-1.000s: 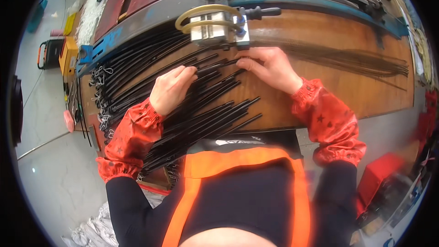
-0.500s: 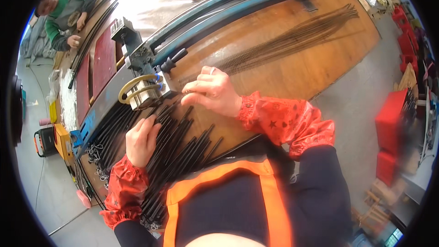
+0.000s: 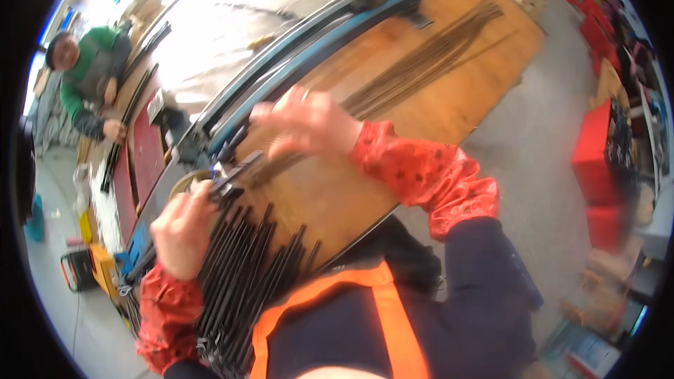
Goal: The person repeatedly inserts long metal springs into black rods, secures them using a machine fixture, and stacks the assembled rods on the table.
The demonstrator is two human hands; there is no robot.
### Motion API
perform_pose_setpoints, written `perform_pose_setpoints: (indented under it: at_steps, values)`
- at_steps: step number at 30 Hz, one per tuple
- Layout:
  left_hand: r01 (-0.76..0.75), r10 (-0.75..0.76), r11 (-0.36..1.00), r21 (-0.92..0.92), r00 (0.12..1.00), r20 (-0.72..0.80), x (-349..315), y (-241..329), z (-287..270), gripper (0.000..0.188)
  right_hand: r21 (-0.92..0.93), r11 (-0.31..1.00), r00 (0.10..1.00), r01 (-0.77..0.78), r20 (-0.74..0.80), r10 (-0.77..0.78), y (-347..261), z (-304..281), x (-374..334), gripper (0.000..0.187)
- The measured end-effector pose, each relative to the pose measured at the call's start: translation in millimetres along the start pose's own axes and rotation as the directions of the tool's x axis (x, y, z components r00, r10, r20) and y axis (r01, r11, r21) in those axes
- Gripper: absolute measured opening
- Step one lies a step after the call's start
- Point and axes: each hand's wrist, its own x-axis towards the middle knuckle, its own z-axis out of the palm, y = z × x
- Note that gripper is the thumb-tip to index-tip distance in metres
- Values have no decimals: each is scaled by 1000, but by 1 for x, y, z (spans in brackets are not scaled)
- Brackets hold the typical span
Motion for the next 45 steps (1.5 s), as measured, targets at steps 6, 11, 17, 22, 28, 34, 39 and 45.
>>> perform_pose_setpoints:
  at_steps: [6,11,17,22,28,34,39,45]
  values:
    - [-42,35,994,97,997,74,56,-27,1,41,-140,906,911,-400,52,410,39,-48,-6,54]
    - [-39,41,999,-30,998,46,99,-35,16,39,-498,679,742,-539,102,663,107,-86,-36,44]
    - [-140,134,989,49,984,117,106,-26,26,40,-292,913,927,-285,160,340,56,-42,12,53]
    - [-1,-10,997,75,989,150,89,-46,13,41,-467,709,789,-529,37,614,62,-42,-5,57]
    - [-3,3,1000,10,1000,25,74,-51,-1,43,100,946,951,-309,51,305,32,-48,23,43]
    - [-73,71,996,57,997,39,62,-38,-10,43,178,977,991,-117,-39,126,12,-20,38,27]
    - [10,-9,998,60,1000,-15,48,-44,-5,44,74,969,971,-234,-27,237,4,1,40,36]
    - [254,-237,967,31,936,-259,3,-107,-29,30,-241,934,959,-264,37,280,55,-19,16,24]
